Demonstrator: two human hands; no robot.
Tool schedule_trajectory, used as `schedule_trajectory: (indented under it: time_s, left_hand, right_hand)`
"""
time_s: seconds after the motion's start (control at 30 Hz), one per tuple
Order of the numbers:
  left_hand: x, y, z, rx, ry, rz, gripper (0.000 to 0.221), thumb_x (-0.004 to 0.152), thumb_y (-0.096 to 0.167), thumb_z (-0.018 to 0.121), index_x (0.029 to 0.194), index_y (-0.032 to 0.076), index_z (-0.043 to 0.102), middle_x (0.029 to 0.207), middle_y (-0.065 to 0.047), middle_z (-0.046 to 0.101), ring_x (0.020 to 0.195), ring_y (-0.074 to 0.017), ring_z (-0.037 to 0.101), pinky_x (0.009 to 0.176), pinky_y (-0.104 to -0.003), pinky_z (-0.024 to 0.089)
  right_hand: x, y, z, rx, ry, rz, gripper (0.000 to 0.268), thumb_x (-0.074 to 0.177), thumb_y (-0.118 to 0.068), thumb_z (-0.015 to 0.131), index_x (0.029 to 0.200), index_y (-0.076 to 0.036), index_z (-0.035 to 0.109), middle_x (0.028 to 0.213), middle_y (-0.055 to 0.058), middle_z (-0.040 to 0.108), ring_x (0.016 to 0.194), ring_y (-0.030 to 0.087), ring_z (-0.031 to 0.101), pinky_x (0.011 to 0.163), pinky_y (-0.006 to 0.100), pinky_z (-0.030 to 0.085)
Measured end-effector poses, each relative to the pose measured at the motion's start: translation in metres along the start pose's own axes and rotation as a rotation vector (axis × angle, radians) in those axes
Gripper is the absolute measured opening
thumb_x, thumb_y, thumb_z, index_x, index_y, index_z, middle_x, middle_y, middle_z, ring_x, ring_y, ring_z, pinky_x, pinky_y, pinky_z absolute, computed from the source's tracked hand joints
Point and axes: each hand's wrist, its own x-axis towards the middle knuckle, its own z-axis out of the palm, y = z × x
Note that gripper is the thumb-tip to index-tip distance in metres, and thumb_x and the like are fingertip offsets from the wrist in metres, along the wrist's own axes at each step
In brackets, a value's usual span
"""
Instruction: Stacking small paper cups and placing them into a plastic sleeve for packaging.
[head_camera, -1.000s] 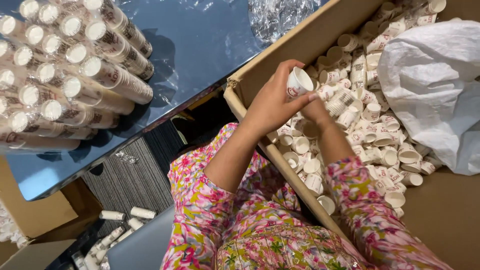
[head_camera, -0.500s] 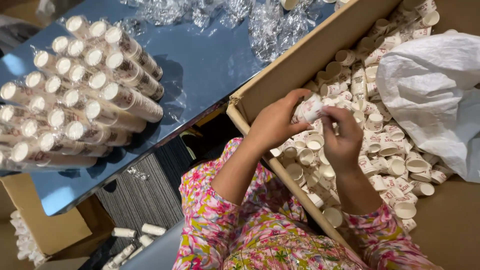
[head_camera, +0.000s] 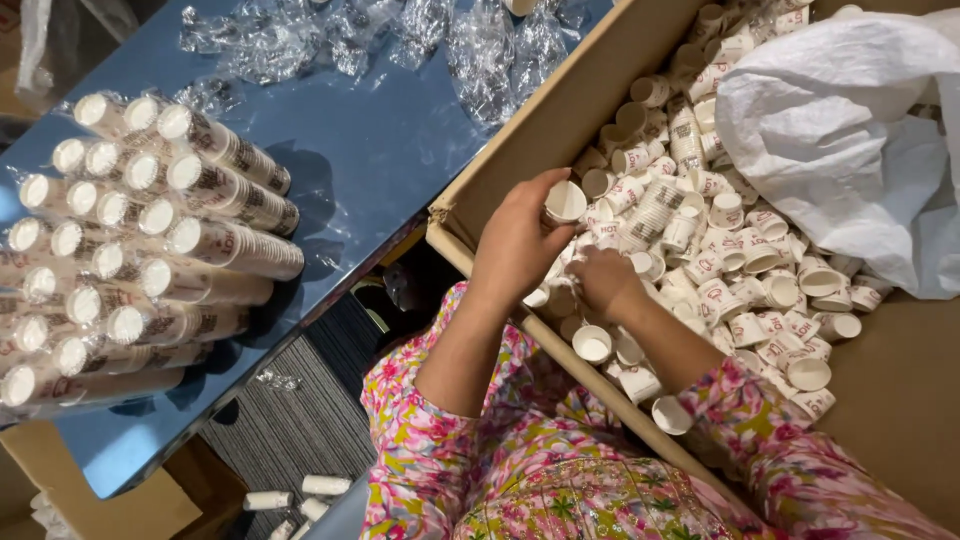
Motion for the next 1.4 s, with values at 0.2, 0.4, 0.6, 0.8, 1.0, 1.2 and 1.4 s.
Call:
schedule_trajectory:
  time_s: [0.2, 0.4, 0.6, 0.8, 1.0, 1.2, 1.4]
  left_hand:
    - [-0.007, 0.014, 0.002, 0.063, 0.019, -0.062, 0.060, 0.080, 0.017, 0.079, 0.136, 0.015, 0.058, 0.125, -0.015, 0.067, 0.104, -0.0332, 0.070, 0.090, -0.043, 0.054]
    - [-0.005, 0.015, 0.003, 0.173, -0.052, -0.031, 0.080, 0.072, 0.021, 0.085, 0.142, 0.015, 0.047, 0.109, -0.017, 0.073, 0.101, -0.0383, 0.069, 0.084, -0.049, 0.054]
    - [0.000, 0.010, 0.005, 0.110, -0.189, 0.019, 0.092, 0.070, 0.020, 0.087, 0.148, 0.014, 0.039, 0.099, -0.018, 0.075, 0.095, -0.0405, 0.071, 0.080, -0.051, 0.054]
    - [-0.005, 0.013, 0.001, 0.085, -0.076, 0.031, 0.081, 0.074, 0.017, 0.084, 0.146, 0.017, 0.047, 0.119, -0.018, 0.071, 0.106, -0.0379, 0.069, 0.087, -0.047, 0.055]
    - [-0.008, 0.003, 0.008, 0.053, 0.000, 0.059, 0.061, 0.081, 0.019, 0.083, 0.135, 0.015, 0.055, 0.122, -0.017, 0.071, 0.111, -0.0376, 0.070, 0.090, -0.044, 0.056]
    - [-0.001, 0.015, 0.003, 0.066, -0.037, -0.104, 0.059, 0.078, 0.028, 0.084, 0.123, 0.005, 0.053, 0.112, -0.020, 0.071, 0.106, -0.0395, 0.068, 0.086, -0.047, 0.054]
    - [-0.003, 0.007, 0.008, 0.088, -0.006, -0.010, 0.063, 0.076, 0.027, 0.085, 0.126, 0.005, 0.053, 0.114, -0.021, 0.069, 0.108, -0.0408, 0.067, 0.087, -0.048, 0.054]
  right_hand:
    - [-0.022, 0.000, -0.042, 0.097, 0.019, 0.043, 0.037, 0.079, -0.022, 0.084, 0.112, -0.011, 0.071, 0.109, 0.014, 0.064, 0.099, 0.035, 0.066, 0.088, 0.044, 0.054]
    - [-0.029, 0.000, -0.105, 1.122, 0.515, -0.035, 0.055, 0.085, -0.017, 0.085, 0.129, -0.006, 0.054, 0.112, 0.009, 0.062, 0.098, 0.018, 0.062, 0.085, 0.034, 0.054]
    - [-0.065, -0.072, -0.160, 0.230, 0.637, -0.249, 0.058, 0.084, -0.005, 0.082, 0.137, -0.012, 0.058, 0.130, 0.013, 0.066, 0.124, 0.032, 0.055, 0.110, 0.045, 0.046]
    - [-0.077, -0.078, -0.152, 0.441, 0.336, -0.385, 0.076, 0.077, 0.008, 0.062, 0.149, -0.005, 0.044, 0.151, 0.020, 0.047, 0.143, 0.038, 0.043, 0.120, 0.048, 0.036]
    - [-0.041, -0.029, -0.126, 1.028, 0.634, -0.123, 0.051, 0.101, -0.006, 0.059, 0.150, -0.007, 0.043, 0.153, 0.016, 0.049, 0.131, 0.024, 0.059, 0.103, 0.039, 0.050]
    - [-0.030, -0.011, -0.084, 0.193, 0.148, 0.220, 0.043, 0.092, -0.027, 0.075, 0.129, -0.007, 0.066, 0.126, 0.018, 0.066, 0.097, 0.032, 0.069, 0.092, 0.042, 0.055]
    - [-0.009, 0.020, -0.027, 0.106, 0.133, 0.250, 0.058, 0.087, -0.032, 0.075, 0.134, -0.003, 0.058, 0.134, 0.025, 0.056, 0.103, 0.044, 0.064, 0.087, 0.051, 0.053]
